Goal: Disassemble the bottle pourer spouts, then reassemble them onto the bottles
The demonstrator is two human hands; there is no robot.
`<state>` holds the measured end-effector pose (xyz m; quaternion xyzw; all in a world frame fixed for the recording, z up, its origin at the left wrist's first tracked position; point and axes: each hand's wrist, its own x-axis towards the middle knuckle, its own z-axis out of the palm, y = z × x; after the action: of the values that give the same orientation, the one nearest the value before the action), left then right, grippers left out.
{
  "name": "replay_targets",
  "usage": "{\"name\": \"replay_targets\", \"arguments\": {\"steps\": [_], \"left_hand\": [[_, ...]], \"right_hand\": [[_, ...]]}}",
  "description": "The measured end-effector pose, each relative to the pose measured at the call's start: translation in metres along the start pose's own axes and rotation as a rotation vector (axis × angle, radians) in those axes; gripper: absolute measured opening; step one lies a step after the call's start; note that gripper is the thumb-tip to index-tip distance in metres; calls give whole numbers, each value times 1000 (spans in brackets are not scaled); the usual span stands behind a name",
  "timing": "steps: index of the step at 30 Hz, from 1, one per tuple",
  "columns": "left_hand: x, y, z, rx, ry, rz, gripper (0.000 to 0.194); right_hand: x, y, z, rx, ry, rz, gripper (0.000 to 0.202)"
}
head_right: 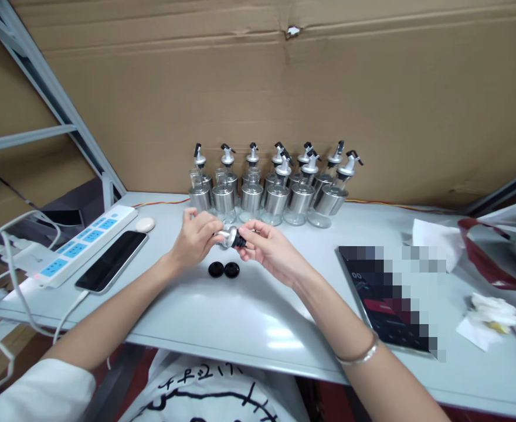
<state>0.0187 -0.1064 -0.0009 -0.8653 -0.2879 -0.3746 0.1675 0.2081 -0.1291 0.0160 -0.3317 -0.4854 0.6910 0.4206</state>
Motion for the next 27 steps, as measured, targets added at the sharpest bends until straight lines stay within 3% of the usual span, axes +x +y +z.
{"name": "replay_targets", "arguments": {"steps": [4, 9, 12, 15, 18, 23, 27], "left_hand": [[3, -7, -6, 105, -50, -2, 50], [9, -9, -10, -42, -186, -96, 51], [8, -7, -8, -42, -136, -84, 50], [4, -6, -6, 43, -47, -20, 49], [3, -5, -5, 50, -78, -12, 49], [4, -20, -8, -182, -267, -196, 55], [-2, -47, -11, -295, -181, -568, 57]], "right_hand": [[0, 2, 3, 18, 68, -53, 28], [2, 4, 1, -176, 145, -184, 30], [1, 4, 0, -237, 163, -252, 30], [0, 4, 2, -158, 131, -173, 32], [1, 7, 6, -133, 105, -131, 35], [2, 7, 6, -305, 207, -273, 32], [1, -2, -6, -500, 331, -524, 26]]}}
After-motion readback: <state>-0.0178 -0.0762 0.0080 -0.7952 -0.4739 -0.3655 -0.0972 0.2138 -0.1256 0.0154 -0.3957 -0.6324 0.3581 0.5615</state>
